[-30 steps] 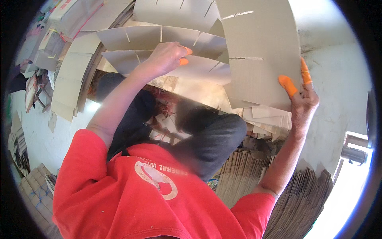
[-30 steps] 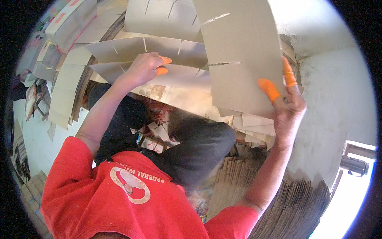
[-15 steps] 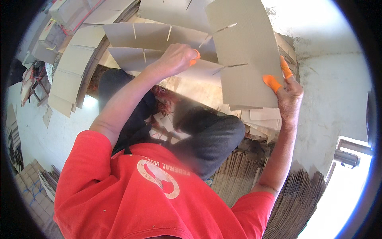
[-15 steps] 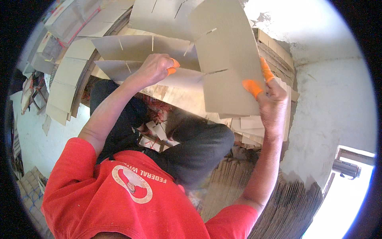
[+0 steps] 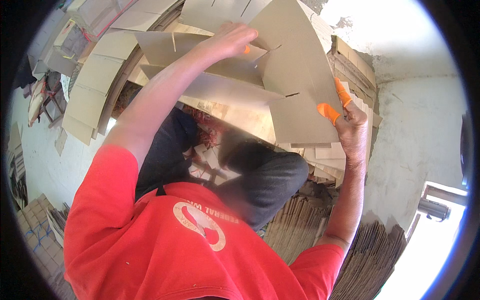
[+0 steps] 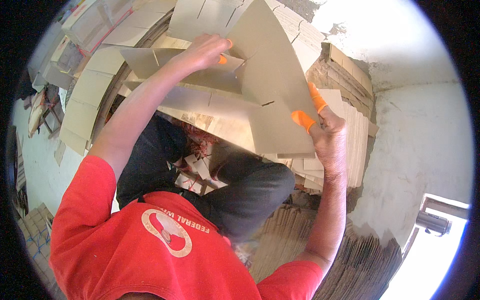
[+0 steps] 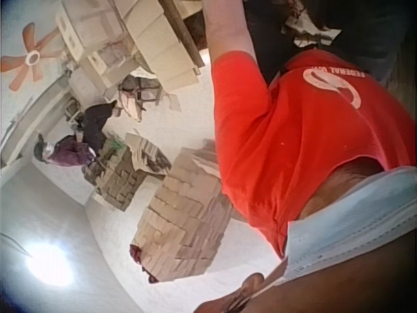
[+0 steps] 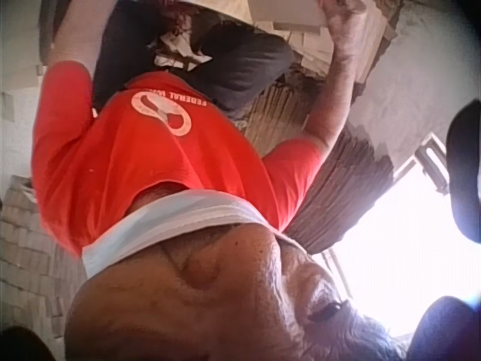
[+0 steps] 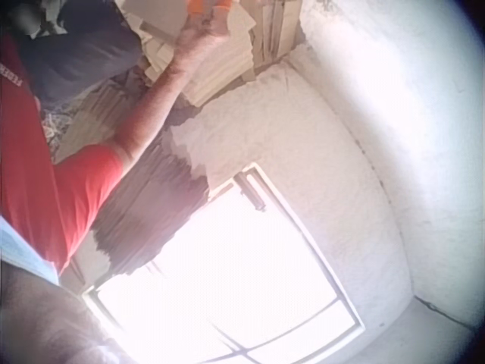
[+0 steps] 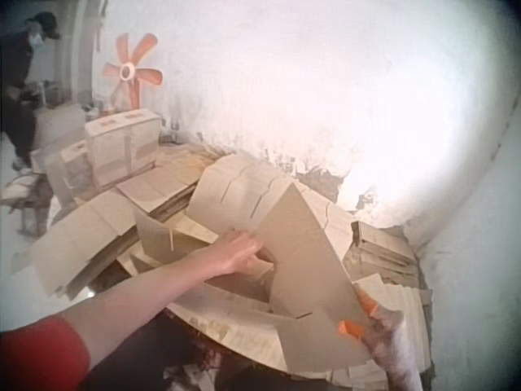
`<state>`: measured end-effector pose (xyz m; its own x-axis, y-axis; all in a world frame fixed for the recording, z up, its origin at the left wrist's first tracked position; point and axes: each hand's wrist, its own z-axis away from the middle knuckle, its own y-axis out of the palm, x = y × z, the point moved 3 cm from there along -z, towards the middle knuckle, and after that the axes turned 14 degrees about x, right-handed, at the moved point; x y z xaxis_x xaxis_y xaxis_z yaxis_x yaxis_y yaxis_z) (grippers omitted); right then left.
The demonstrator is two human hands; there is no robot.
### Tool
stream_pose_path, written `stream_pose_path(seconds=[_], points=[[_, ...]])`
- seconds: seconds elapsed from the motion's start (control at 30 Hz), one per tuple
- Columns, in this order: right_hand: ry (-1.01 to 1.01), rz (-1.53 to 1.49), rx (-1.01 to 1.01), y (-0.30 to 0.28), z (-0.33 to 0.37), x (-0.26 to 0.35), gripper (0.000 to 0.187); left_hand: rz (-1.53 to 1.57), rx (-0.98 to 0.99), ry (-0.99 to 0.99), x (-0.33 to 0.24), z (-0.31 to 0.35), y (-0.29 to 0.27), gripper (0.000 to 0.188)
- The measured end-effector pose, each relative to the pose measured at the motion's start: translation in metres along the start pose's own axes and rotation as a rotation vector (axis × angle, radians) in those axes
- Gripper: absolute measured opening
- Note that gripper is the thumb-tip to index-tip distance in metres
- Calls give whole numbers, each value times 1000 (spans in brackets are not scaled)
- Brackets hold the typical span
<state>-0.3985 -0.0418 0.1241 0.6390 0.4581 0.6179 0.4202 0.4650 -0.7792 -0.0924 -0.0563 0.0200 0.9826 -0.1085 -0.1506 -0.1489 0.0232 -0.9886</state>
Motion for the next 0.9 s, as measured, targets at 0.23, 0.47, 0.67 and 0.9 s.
stream_pose_path(seconds=[0.23,0.47,0.67,0.9], points=[[-208,29,127,34,-17,-24,62,61,33,35,1,-9,5,14],[-78,290,295,81,-23,-41,50,142,1,68,9,-9,9,17],[311,552,-442,-11,15,-176,56,229,-225,-15,2,48,-24,39],[879,724,-336,-1,68,-291,99,202,-253,-93,1,77,-23,37]])
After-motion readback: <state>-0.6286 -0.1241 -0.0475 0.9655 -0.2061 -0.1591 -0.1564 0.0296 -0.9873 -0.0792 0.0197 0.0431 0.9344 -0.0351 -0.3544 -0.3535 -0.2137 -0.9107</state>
